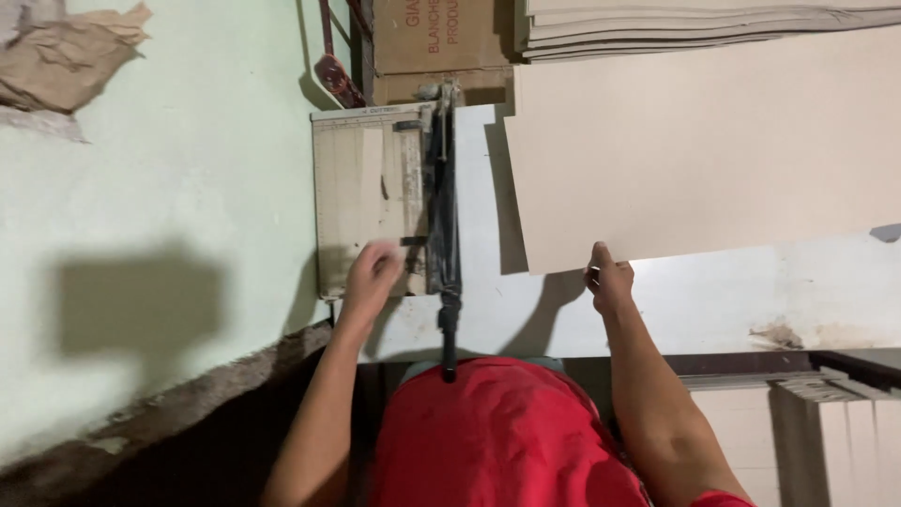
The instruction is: The person uses a manual paper cutter to slice large sheets of paper into smaller pieces. They align the paper against the guide, pull down the lever to cut, and then stack the cut pieces on a nearby table.
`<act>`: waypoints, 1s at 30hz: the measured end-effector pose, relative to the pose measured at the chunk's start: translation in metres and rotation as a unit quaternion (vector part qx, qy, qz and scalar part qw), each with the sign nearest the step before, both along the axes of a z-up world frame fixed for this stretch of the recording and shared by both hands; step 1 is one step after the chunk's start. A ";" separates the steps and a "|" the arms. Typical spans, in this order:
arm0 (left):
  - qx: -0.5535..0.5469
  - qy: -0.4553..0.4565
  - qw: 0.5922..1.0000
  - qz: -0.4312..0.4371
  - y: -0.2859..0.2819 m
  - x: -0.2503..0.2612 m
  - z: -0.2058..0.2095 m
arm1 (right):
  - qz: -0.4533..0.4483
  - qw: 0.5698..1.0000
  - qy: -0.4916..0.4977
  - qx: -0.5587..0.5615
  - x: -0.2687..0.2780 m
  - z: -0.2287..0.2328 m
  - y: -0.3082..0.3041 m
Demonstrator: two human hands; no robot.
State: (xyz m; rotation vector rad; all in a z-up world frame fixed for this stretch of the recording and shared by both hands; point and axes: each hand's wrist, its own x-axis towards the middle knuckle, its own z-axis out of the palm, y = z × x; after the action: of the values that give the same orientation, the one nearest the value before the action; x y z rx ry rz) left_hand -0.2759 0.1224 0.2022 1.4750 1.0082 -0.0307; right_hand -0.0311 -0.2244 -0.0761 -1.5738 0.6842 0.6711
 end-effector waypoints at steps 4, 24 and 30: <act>0.029 0.076 0.997 0.001 0.043 -0.104 -0.121 | -0.022 0.999 -0.009 0.042 -0.032 0.048 0.038; -0.004 0.143 0.964 -0.223 0.059 -0.126 -0.136 | 0.004 0.990 0.063 0.126 -0.145 0.073 0.146; 0.101 0.220 0.951 -0.194 0.076 -0.100 -0.137 | 0.053 0.990 0.083 0.105 -0.140 0.089 0.150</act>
State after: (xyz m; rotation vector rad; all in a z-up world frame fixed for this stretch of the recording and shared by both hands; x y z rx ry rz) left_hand -0.3759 0.1979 0.0654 1.8879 1.0779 -0.5771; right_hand -0.1709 -0.0748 0.0126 -1.3763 0.6322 0.9304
